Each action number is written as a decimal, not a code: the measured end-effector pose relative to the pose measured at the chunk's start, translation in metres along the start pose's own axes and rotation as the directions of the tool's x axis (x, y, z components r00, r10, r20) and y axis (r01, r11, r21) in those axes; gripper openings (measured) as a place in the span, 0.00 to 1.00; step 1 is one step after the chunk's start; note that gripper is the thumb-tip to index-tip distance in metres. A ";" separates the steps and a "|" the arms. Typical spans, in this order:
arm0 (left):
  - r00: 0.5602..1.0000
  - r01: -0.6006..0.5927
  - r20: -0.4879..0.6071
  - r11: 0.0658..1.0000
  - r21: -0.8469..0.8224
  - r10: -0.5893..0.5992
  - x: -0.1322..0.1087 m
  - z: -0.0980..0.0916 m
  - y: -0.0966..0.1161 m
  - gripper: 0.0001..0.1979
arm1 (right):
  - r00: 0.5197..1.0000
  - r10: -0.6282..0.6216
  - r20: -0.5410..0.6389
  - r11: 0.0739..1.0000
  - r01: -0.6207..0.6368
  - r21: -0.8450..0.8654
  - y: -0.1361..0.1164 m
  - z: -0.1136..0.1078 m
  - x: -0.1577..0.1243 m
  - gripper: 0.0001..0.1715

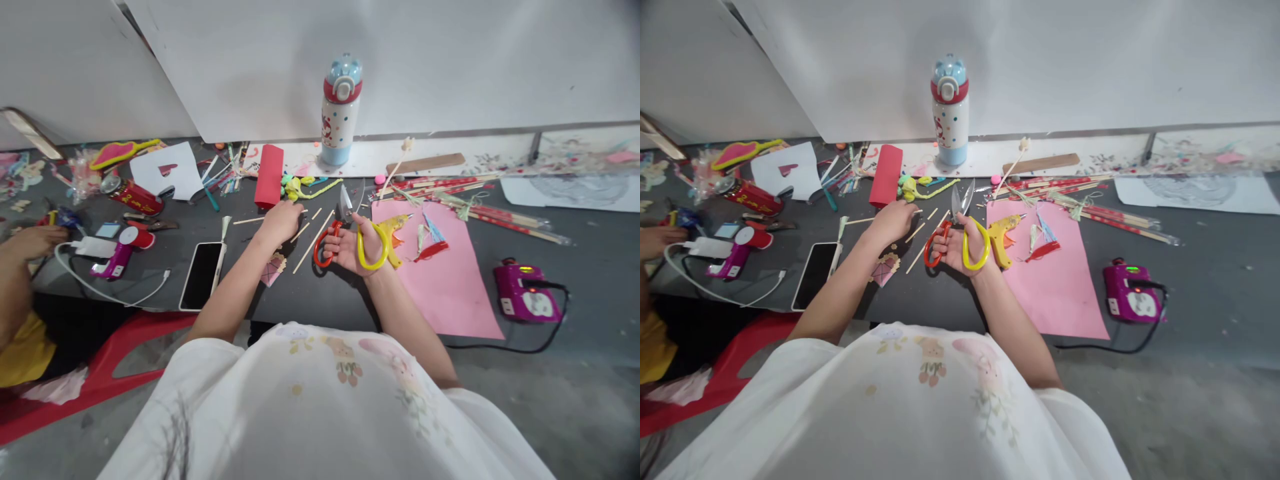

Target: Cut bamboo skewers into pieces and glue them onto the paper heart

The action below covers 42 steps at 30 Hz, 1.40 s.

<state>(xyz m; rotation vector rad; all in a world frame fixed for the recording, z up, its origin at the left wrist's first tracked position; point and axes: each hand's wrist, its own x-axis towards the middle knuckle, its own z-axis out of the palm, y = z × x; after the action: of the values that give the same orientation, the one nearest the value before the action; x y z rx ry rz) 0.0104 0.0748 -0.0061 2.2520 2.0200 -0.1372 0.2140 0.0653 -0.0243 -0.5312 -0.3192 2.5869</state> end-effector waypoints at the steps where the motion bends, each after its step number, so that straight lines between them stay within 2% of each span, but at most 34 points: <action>1: 1.000 -0.013 0.011 1.000 0.009 0.013 0.002 0.002 0.000 0.17 | 1.000 -0.006 -0.005 1.000 0.006 -0.001 0.000 0.000 0.000 0.23; 4: 0.998 -0.067 0.007 0.997 0.043 0.066 0.002 0.006 0.003 0.17 | 0.999 -0.035 -0.021 0.999 0.035 -0.006 -0.001 0.001 -0.002 0.22; 8: 0.985 -0.155 -0.058 0.984 0.086 0.160 -0.003 0.009 0.006 0.16 | 0.997 -0.072 -0.041 0.997 0.071 -0.023 -0.002 0.004 -0.004 0.21; 10: 0.981 -0.163 -0.092 0.982 0.091 0.172 -0.005 0.010 0.006 0.16 | 0.994 -0.086 -0.064 0.996 0.084 -0.040 -0.002 0.005 -0.004 0.20; 15: 0.955 -0.200 -0.229 0.979 -0.028 0.188 -0.018 0.004 0.014 0.21 | 0.990 -0.118 -0.079 0.990 0.112 -0.082 -0.001 0.004 -0.003 0.18; 21: 0.908 -0.284 -0.379 0.929 -0.239 0.180 -0.065 -0.018 0.053 0.16 | 0.985 -0.165 -0.056 0.968 0.152 -0.198 0.003 0.009 -0.003 0.16; 26: 0.898 -0.367 -0.373 0.865 -0.342 0.234 -0.095 -0.030 0.087 0.13 | 0.968 -0.210 -0.139 0.946 0.165 -0.278 0.004 0.030 -0.006 0.14; 30: 0.896 -0.393 -0.370 0.826 -0.403 0.246 -0.102 -0.036 0.100 0.18 | 0.922 -0.291 -0.257 0.919 0.194 -0.343 0.003 0.041 -0.004 0.11; 32: 0.892 -0.396 -0.382 0.824 -0.406 0.240 -0.102 -0.037 0.103 0.20 | 0.871 -0.387 -0.301 0.857 0.220 -0.466 0.002 0.042 -0.003 0.09; 35: 0.898 -0.376 -0.385 0.824 -0.425 0.211 -0.101 -0.036 0.105 0.18 | 0.799 -0.529 -0.287 0.616 0.128 -0.777 0.000 0.041 -0.006 0.13; 37: 0.907 -0.358 -0.376 0.812 -0.462 0.186 -0.099 -0.034 0.104 0.15 | 0.790 -0.550 -0.269 0.495 0.050 -0.867 -0.002 0.042 -0.009 0.15; 42: 0.913 -0.323 -0.404 0.722 -0.611 0.067 -0.092 -0.026 0.101 0.12 | 0.789 -0.562 -0.247 0.369 -0.028 -0.929 -0.009 0.051 -0.015 0.19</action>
<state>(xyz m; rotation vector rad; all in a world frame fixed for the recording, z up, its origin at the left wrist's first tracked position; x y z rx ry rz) 0.1006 -0.0228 0.0355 2.0534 1.5447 0.9381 0.2077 0.0590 0.0290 -1.3952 -1.5144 1.5581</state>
